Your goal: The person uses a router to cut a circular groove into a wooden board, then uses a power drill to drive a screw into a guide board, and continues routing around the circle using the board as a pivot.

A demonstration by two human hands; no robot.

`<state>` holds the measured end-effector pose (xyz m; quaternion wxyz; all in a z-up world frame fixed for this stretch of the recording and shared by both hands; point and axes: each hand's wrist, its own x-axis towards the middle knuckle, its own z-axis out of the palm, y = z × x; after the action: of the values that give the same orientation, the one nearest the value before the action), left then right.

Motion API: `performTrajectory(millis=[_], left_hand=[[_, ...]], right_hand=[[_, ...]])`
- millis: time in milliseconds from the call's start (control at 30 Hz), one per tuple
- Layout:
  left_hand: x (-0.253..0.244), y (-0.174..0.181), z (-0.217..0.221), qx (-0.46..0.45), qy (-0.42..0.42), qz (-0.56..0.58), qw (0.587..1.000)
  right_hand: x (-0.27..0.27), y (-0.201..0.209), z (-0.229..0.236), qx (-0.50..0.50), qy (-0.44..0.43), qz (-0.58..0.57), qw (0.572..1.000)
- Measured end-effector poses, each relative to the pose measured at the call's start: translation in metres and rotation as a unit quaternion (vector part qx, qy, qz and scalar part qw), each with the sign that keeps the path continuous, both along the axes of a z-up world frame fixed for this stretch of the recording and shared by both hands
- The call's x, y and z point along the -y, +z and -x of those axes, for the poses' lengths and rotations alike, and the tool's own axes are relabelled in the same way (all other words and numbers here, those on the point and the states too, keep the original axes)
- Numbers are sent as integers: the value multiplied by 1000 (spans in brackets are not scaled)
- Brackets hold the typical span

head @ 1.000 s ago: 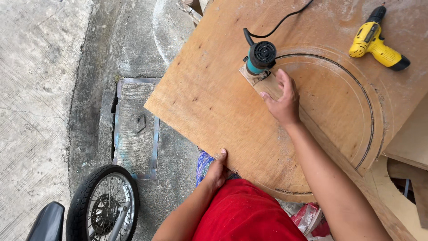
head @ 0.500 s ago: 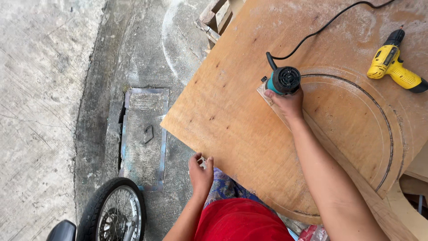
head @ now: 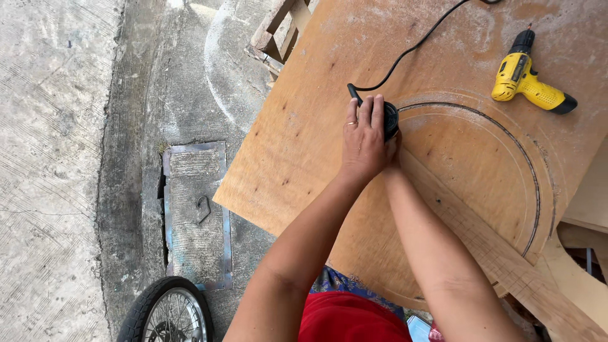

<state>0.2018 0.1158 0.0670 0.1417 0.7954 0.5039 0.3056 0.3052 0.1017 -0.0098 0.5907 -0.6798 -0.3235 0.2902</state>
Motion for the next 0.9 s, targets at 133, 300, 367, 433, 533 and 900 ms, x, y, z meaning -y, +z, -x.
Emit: performTrajectory(millis=[133,300,367,433,533,900], left_hand=[[-6,10,2,45,-26,-122,991],[0,5,4,-11,-22,-3,1000],[0,14,5,-6,-33,-24,999],[0,18,6,-3,-47,-40,998],[1,12,1,11,-43,-46,998],[64,-12,110,179,82,85,977]], right_hand=[[-14,1,-21,40,5,0,999],[-10,-10,-36,84,-3,16,996],[-24,-10,-39,102,-5,10,995],[-31,-10,-38,119,-9,9,993],[-32,-14,-37,147,-19,20,989],[-49,-53,6,253,-18,50,966]])
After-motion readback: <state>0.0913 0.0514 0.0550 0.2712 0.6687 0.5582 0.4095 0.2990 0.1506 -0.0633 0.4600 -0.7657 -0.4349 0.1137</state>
